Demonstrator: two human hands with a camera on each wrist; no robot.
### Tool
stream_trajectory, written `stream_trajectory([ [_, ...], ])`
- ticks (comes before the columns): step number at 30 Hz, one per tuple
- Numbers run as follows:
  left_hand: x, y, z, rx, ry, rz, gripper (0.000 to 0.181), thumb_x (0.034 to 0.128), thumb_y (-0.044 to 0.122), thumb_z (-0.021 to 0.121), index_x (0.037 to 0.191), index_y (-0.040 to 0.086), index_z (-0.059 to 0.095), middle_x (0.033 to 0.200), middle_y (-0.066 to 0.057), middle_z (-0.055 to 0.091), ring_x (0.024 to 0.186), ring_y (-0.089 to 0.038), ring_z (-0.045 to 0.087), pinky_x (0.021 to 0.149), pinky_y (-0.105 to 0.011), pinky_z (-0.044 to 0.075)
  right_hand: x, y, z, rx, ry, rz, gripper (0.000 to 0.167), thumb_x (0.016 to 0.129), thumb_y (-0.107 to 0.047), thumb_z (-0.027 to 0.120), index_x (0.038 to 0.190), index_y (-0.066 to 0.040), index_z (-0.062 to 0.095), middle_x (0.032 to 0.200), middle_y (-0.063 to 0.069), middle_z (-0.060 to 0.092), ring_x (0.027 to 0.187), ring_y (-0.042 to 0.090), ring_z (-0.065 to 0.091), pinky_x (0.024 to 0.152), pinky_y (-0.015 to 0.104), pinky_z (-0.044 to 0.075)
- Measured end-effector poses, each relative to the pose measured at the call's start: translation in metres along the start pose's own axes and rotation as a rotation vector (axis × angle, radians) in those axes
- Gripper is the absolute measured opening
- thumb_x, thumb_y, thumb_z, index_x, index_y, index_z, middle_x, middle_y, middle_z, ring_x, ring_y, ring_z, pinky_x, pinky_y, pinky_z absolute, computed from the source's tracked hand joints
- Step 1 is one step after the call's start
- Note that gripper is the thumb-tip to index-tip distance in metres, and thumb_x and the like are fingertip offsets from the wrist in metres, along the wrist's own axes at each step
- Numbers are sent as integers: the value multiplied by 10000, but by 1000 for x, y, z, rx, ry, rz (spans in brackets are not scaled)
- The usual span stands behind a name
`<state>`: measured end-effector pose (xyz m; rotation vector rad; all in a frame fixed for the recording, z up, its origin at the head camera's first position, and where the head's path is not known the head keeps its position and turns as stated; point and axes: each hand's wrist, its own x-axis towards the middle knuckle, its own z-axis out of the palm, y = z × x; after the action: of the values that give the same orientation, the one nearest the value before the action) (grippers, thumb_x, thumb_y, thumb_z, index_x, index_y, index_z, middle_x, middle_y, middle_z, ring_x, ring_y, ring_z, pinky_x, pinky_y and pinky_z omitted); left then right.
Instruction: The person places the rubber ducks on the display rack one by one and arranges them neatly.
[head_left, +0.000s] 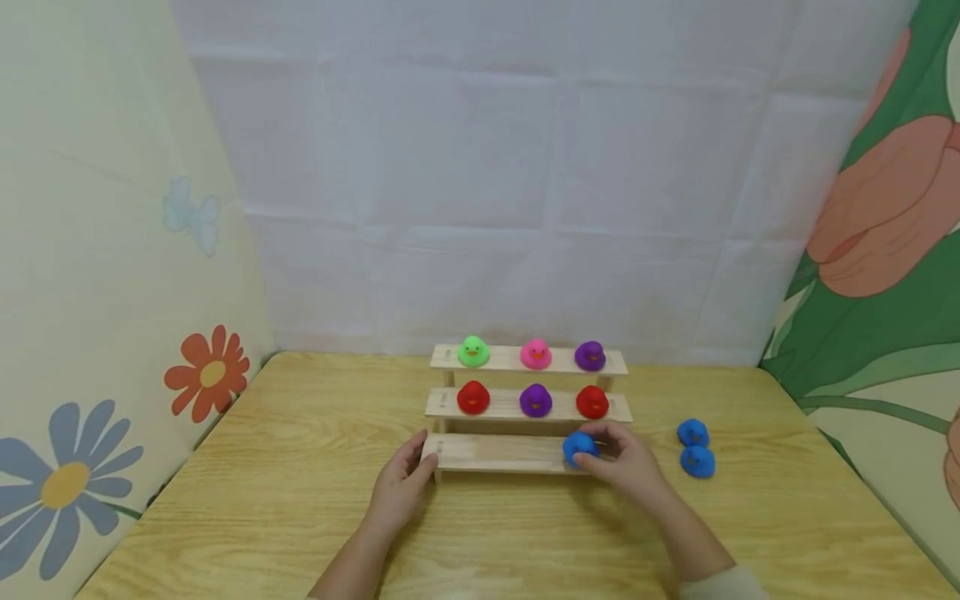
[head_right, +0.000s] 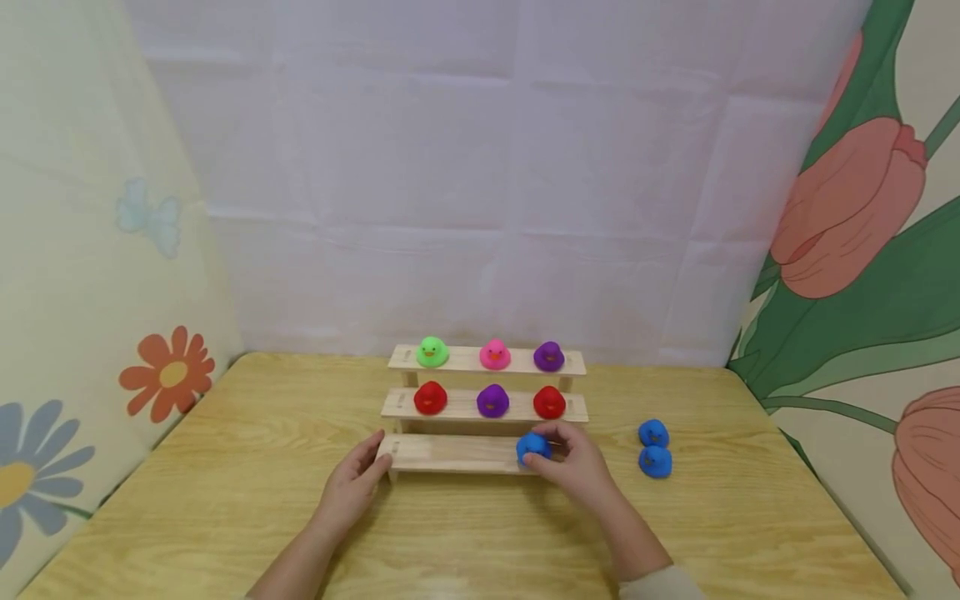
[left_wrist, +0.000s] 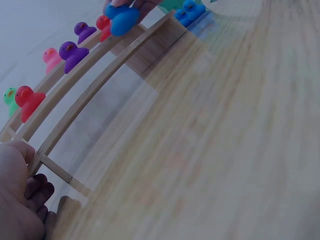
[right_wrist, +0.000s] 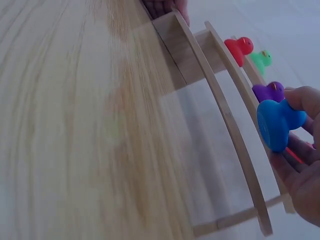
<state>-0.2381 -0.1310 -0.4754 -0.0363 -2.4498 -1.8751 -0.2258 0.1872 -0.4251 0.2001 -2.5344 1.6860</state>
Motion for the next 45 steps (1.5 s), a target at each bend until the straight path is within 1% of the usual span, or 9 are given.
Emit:
stream_trajectory([
  [3, 0, 0, 0, -1, -1, -2, 540, 1008, 141, 534, 1483, -43, 354, 1485, -249, 441, 1403, -362, 400, 1172, -500, 322, 4, -3, 9, 24, -35, -28, 351, 840, -101, 768, 1143, 14, 633, 1192, 172, 644, 1115, 304, 636, 940, 278, 543],
  [5, 0, 1, 0, -3, -1, -3, 542, 1007, 145, 536, 1483, -41, 355, 1489, -248, 437, 1406, -362, 397, 1174, -501, 319, 7, -5, 16, 33, -46, -35, 337, 833, -94, 771, 1126, 12, 642, 1192, 176, 646, 1105, 311, 643, 927, 267, 544],
  [7, 0, 1, -1, -4, -3, -2, 544, 1008, 150, 536, 1483, -41, 353, 1492, -249, 432, 1409, -366, 392, 1175, -504, 316, 10, -6, 22, 31, -62, -48, 326, 832, -94, 771, 1116, 7, 646, 1192, 181, 650, 1095, 317, 649, 928, 289, 550],
  [11, 0, 1, -1, -1, -2, 0, 544, 1010, 155, 536, 1483, -43, 353, 1490, -250, 433, 1407, -368, 394, 1175, -504, 317, 15, -9, 34, 18, -92, -45, 323, 830, -130, 781, 1108, -29, 653, 1186, 147, 659, 1089, 297, 649, 961, 390, 549],
  [20, -3, 3, -2, 1, -10, -3, 553, 1015, 179, 530, 1490, -33, 343, 1504, -248, 414, 1421, -375, 372, 1177, -509, 307, 25, -19, 56, -15, -153, -42, 327, 825, -216, 796, 1102, -100, 667, 1140, 56, 679, 1092, 245, 634, 991, 423, 528],
  [24, -3, 4, -3, 9, -7, -10, 556, 1016, 192, 530, 1492, -27, 344, 1508, -246, 409, 1424, -380, 365, 1178, -514, 303, 29, -22, 66, -20, -186, -51, 327, 834, -232, 790, 1112, -113, 667, 1143, 48, 677, 1080, 222, 629, 987, 414, 529],
  [32, -3, 3, -2, 10, 1, -20, 546, 1013, 178, 533, 1488, -24, 354, 1503, -238, 420, 1416, -369, 382, 1174, -501, 315, 34, -28, 84, 12, -240, -79, 335, 838, -220, 786, 1122, -94, 662, 1132, 61, 679, 1023, 184, 618, 943, 366, 535],
  [36, -2, 4, -2, 12, 1, -16, 546, 1013, 173, 530, 1486, -33, 352, 1503, -247, 417, 1416, -376, 379, 1171, -505, 316, 37, -30, 90, 12, -250, -77, 337, 835, -223, 789, 1125, -102, 668, 1141, 58, 677, 1010, 171, 606, 931, 348, 527],
  [45, -2, 3, -1, 12, 5, -29, 540, 1013, 175, 530, 1484, -27, 361, 1497, -241, 429, 1412, -368, 391, 1166, -497, 328, 41, -34, 104, -20, -270, -108, 315, 834, -213, 791, 1104, -102, 673, 1131, 55, 679, 995, 164, 589, 915, 348, 526],
])
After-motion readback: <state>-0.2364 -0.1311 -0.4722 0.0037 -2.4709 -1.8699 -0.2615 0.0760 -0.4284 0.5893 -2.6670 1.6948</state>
